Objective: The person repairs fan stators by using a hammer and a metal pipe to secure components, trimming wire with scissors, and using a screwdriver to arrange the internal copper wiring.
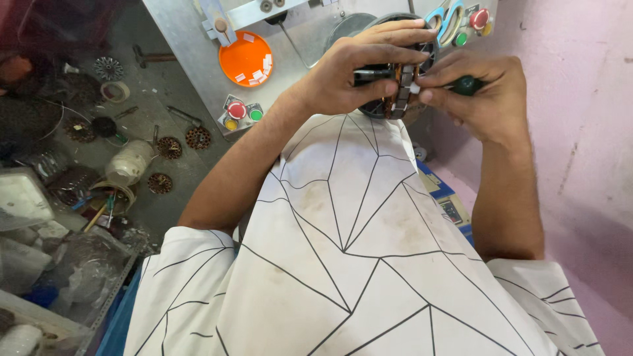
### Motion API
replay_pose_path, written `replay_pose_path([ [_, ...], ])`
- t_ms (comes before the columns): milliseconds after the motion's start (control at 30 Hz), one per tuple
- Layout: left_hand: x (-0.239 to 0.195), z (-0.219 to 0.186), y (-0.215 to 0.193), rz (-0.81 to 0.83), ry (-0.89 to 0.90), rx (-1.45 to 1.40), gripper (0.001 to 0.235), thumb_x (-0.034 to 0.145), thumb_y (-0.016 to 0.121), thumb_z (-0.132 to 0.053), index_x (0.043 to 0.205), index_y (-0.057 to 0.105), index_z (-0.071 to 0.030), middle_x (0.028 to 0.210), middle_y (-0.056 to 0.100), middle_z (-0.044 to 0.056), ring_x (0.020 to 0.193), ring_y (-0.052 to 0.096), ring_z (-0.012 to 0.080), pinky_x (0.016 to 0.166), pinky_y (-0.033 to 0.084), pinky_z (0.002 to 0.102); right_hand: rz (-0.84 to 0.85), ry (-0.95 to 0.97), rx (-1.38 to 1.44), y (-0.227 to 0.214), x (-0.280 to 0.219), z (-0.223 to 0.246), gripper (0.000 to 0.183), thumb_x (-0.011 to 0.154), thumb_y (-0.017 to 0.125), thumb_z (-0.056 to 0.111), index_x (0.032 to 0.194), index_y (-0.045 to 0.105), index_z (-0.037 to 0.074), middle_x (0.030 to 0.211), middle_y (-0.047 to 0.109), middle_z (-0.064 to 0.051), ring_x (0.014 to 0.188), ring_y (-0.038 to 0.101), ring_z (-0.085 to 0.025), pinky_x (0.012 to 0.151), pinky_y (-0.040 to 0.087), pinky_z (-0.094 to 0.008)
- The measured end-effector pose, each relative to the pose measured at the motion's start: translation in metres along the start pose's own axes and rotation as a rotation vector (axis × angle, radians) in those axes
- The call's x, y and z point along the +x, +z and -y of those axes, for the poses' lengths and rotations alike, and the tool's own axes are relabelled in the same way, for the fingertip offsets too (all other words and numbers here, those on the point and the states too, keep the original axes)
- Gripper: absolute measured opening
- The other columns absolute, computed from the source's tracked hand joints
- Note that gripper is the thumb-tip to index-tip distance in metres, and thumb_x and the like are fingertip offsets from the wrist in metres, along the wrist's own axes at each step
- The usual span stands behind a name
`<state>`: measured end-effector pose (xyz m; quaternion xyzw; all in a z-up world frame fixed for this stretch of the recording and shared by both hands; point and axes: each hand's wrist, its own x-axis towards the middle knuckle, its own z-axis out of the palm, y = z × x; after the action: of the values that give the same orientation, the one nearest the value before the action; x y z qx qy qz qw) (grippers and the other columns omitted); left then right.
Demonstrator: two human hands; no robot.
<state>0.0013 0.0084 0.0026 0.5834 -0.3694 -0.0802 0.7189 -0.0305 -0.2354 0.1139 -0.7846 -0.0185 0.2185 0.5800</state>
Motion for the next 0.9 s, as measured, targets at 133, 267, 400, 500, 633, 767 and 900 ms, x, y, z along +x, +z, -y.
replay_pose_path([
  [133,-0.003,0.003,-0.003,0.01,-0.041,-0.076,0.051,0.094,0.088,-0.015,0.14,0.069,-0.01,0.158,0.056,0.01,0.158,0.041,0.0333,0.133,0.035,0.047,-0.062,0.036,-0.026,0.002,0.004,-0.013,0.018,0.088,0.084,-0.013,0.1,0.076,-0.002,0.09,0.073,-0.01,0.056,0.059,-0.008,0.045,0.041,-0.019],
  [267,-0.004,0.009,-0.006,0.014,-0.024,-0.124,0.052,0.094,0.092,-0.015,0.141,0.07,-0.01,0.159,0.057,0.009,0.155,0.041,0.0305,0.133,0.032,0.047,0.002,-0.078,-0.165,-0.002,0.011,-0.02,0.017,0.089,0.09,-0.013,0.096,0.076,-0.004,0.092,0.074,-0.01,0.074,0.067,-0.01,0.063,0.051,-0.021],
  [400,-0.003,0.012,-0.005,0.026,-0.06,-0.148,0.052,0.092,0.09,-0.02,0.139,0.071,-0.011,0.159,0.056,0.01,0.155,0.039,0.0326,0.132,0.034,0.047,0.012,-0.093,-0.213,-0.003,0.016,-0.014,0.017,0.089,0.09,-0.011,0.094,0.077,-0.003,0.092,0.075,-0.01,0.078,0.07,-0.01,0.07,0.057,-0.021],
  [500,-0.004,0.014,-0.004,0.026,-0.053,-0.158,0.052,0.093,0.09,-0.021,0.14,0.07,-0.01,0.159,0.056,0.011,0.155,0.039,0.0328,0.132,0.033,0.048,0.019,-0.059,-0.289,0.0,0.016,-0.003,0.015,0.089,0.09,-0.008,0.094,0.077,-0.002,0.091,0.076,-0.01,0.078,0.071,-0.009,0.074,0.058,-0.022],
  [633,-0.003,0.01,-0.003,0.031,-0.066,-0.138,0.052,0.094,0.092,-0.02,0.14,0.07,-0.011,0.16,0.054,0.011,0.157,0.041,0.0308,0.134,0.033,0.047,0.001,-0.034,-0.413,0.003,0.013,0.007,0.016,0.088,0.088,-0.006,0.098,0.077,-0.001,0.095,0.076,-0.007,0.083,0.071,-0.009,0.074,0.057,-0.022],
  [767,0.003,-0.009,0.0,0.005,0.008,0.081,0.097,0.084,0.103,-0.029,0.16,0.044,-0.013,0.17,0.034,0.017,0.155,0.036,0.034,0.13,0.031,0.047,-0.085,-0.057,-0.135,0.009,0.003,0.007,0.034,0.088,0.08,-0.012,0.115,0.062,0.001,0.106,0.069,-0.01,0.095,0.066,-0.012,0.085,0.055,-0.023],
  [900,0.005,-0.026,0.024,-0.045,-0.146,0.232,0.129,0.065,0.103,-0.036,0.164,0.023,-0.012,0.164,0.03,0.022,0.151,0.037,0.0391,0.125,0.04,0.043,-0.442,-0.005,0.495,0.009,-0.018,-0.002,0.047,0.094,0.065,-0.014,0.133,0.044,0.001,0.127,0.065,-0.02,0.118,0.069,-0.027,0.106,0.057,-0.033],
])
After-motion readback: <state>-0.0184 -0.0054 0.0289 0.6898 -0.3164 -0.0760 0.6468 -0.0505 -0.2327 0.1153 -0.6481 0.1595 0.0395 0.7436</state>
